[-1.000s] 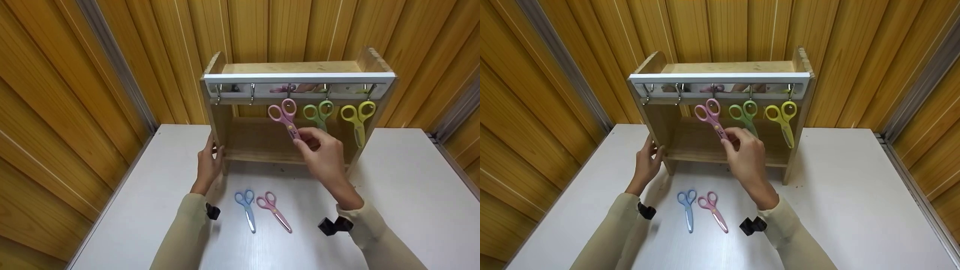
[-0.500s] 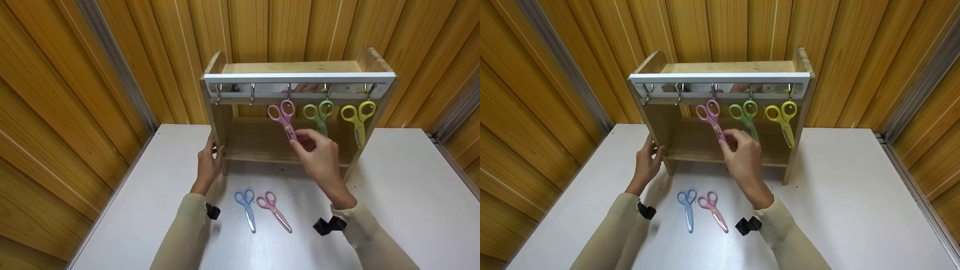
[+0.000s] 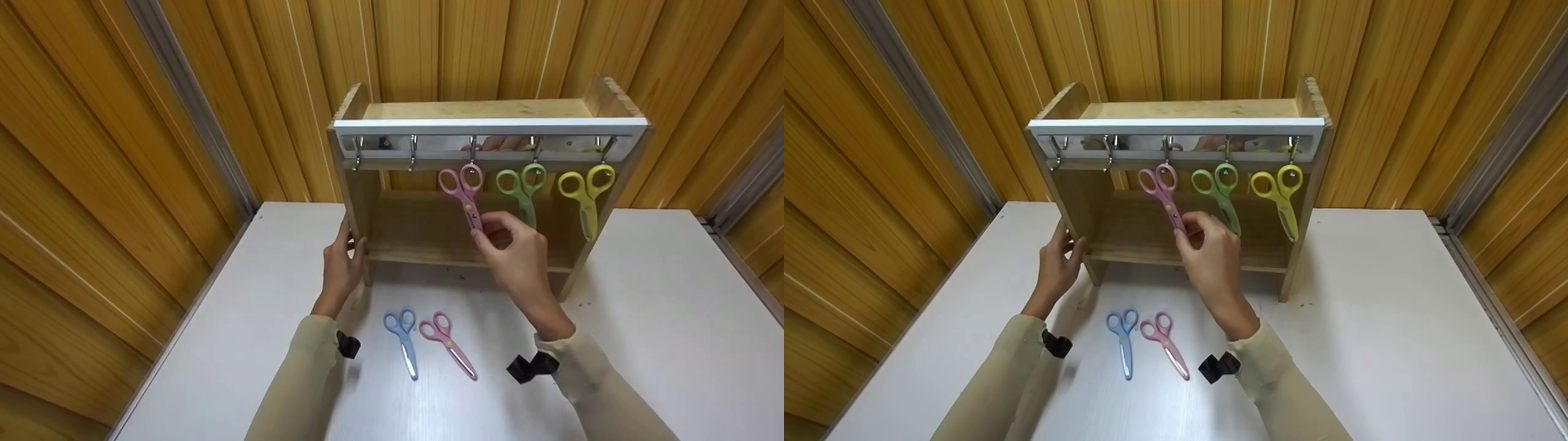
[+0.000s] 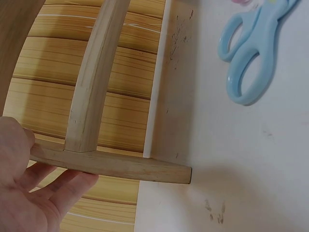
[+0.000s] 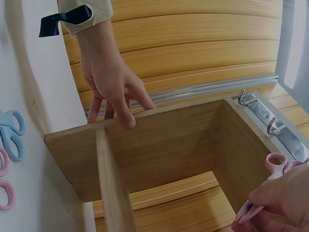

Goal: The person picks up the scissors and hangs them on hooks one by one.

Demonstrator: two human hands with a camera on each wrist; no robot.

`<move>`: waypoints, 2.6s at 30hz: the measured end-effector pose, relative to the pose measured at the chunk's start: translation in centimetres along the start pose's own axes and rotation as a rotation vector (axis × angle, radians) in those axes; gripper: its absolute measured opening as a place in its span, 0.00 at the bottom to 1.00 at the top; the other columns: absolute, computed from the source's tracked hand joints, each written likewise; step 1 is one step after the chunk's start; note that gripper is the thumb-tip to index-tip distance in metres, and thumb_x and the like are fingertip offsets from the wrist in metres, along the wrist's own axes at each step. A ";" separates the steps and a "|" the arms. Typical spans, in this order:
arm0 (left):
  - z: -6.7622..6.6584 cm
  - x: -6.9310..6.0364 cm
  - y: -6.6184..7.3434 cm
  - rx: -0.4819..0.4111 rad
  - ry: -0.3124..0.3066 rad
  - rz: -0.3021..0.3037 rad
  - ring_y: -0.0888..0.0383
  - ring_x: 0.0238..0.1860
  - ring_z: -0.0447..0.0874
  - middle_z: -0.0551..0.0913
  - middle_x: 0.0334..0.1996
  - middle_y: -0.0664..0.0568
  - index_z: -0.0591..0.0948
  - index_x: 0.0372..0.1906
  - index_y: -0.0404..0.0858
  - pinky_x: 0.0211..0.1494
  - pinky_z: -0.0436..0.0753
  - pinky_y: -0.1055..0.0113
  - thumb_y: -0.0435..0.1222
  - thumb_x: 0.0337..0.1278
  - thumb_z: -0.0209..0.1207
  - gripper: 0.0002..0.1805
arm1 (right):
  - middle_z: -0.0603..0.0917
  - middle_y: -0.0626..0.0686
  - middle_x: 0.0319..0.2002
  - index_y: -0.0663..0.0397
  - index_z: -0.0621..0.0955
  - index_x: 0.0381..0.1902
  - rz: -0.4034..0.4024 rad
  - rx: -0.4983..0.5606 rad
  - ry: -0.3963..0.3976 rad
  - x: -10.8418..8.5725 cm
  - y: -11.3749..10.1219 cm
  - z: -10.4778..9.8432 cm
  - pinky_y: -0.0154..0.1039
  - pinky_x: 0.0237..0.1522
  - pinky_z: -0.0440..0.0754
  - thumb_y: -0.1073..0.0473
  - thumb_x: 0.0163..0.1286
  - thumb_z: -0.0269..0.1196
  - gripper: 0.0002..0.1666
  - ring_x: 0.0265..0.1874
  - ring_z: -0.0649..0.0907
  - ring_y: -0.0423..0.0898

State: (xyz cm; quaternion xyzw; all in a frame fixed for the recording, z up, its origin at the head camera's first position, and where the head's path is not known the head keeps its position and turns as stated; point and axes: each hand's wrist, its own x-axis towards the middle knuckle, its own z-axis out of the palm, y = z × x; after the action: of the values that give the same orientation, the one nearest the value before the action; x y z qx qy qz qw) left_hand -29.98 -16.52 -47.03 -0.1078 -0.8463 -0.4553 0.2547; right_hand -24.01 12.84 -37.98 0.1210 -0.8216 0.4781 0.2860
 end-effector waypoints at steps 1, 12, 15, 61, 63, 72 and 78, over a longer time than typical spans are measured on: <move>0.0 0.0 0.0 -0.001 -0.001 -0.003 0.44 0.55 0.87 0.79 0.66 0.39 0.58 0.81 0.41 0.53 0.88 0.57 0.30 0.75 0.56 0.35 | 0.88 0.52 0.34 0.59 0.87 0.43 -0.001 0.001 0.000 0.0 0.1 0.1 0.25 0.34 0.79 0.64 0.65 0.73 0.09 0.31 0.84 0.44; 0.0 0.0 0.1 0.008 0.001 -0.003 0.45 0.58 0.85 0.77 0.68 0.42 0.57 0.82 0.42 0.56 0.87 0.57 0.31 0.76 0.55 0.36 | 0.89 0.53 0.37 0.61 0.87 0.43 0.010 0.042 0.006 0.2 0.9 1.0 0.28 0.37 0.78 0.65 0.66 0.72 0.09 0.35 0.84 0.46; 0.0 0.0 0.1 0.008 -0.001 -0.010 0.46 0.58 0.85 0.77 0.69 0.43 0.57 0.82 0.43 0.56 0.87 0.56 0.31 0.76 0.56 0.36 | 0.89 0.53 0.37 0.61 0.87 0.43 0.013 0.040 0.007 0.2 1.1 1.2 0.26 0.36 0.77 0.65 0.67 0.72 0.08 0.34 0.84 0.45; -0.1 0.0 -0.1 -0.002 -0.007 -0.007 0.44 0.56 0.86 0.77 0.68 0.40 0.57 0.82 0.43 0.55 0.88 0.56 0.31 0.76 0.55 0.36 | 0.87 0.58 0.41 0.60 0.80 0.57 0.095 -0.084 -0.173 -0.4 2.3 1.2 0.46 0.42 0.81 0.58 0.66 0.73 0.24 0.39 0.83 0.53; -0.1 0.0 -0.1 0.006 -0.008 -0.016 0.45 0.56 0.86 0.77 0.68 0.41 0.57 0.82 0.43 0.55 0.87 0.56 0.32 0.76 0.55 0.36 | 0.87 0.60 0.43 0.60 0.79 0.59 0.103 -0.093 -0.200 -0.7 2.4 1.3 0.49 0.43 0.82 0.58 0.66 0.74 0.27 0.40 0.83 0.55; 0.0 0.1 0.1 0.038 -0.013 -0.043 0.47 0.56 0.86 0.77 0.68 0.44 0.56 0.83 0.45 0.56 0.87 0.57 0.32 0.77 0.55 0.36 | 0.85 0.65 0.54 0.59 0.66 0.73 0.136 -0.115 -0.313 -2.8 3.0 1.8 0.60 0.54 0.83 0.56 0.64 0.75 0.45 0.51 0.85 0.63; 0.0 0.1 0.1 0.034 -0.008 -0.012 0.47 0.57 0.86 0.77 0.69 0.44 0.56 0.82 0.43 0.56 0.87 0.58 0.32 0.77 0.55 0.36 | 0.83 0.65 0.57 0.57 0.61 0.77 0.165 -0.189 -0.356 -4.1 3.4 1.8 0.60 0.54 0.84 0.55 0.65 0.75 0.51 0.52 0.84 0.61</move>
State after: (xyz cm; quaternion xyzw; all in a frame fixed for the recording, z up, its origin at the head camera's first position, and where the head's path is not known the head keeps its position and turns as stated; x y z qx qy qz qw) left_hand -29.99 -16.46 -46.92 -0.1003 -0.8555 -0.4420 0.2504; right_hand -22.96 12.73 -43.52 0.1086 -0.9075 0.3917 0.1063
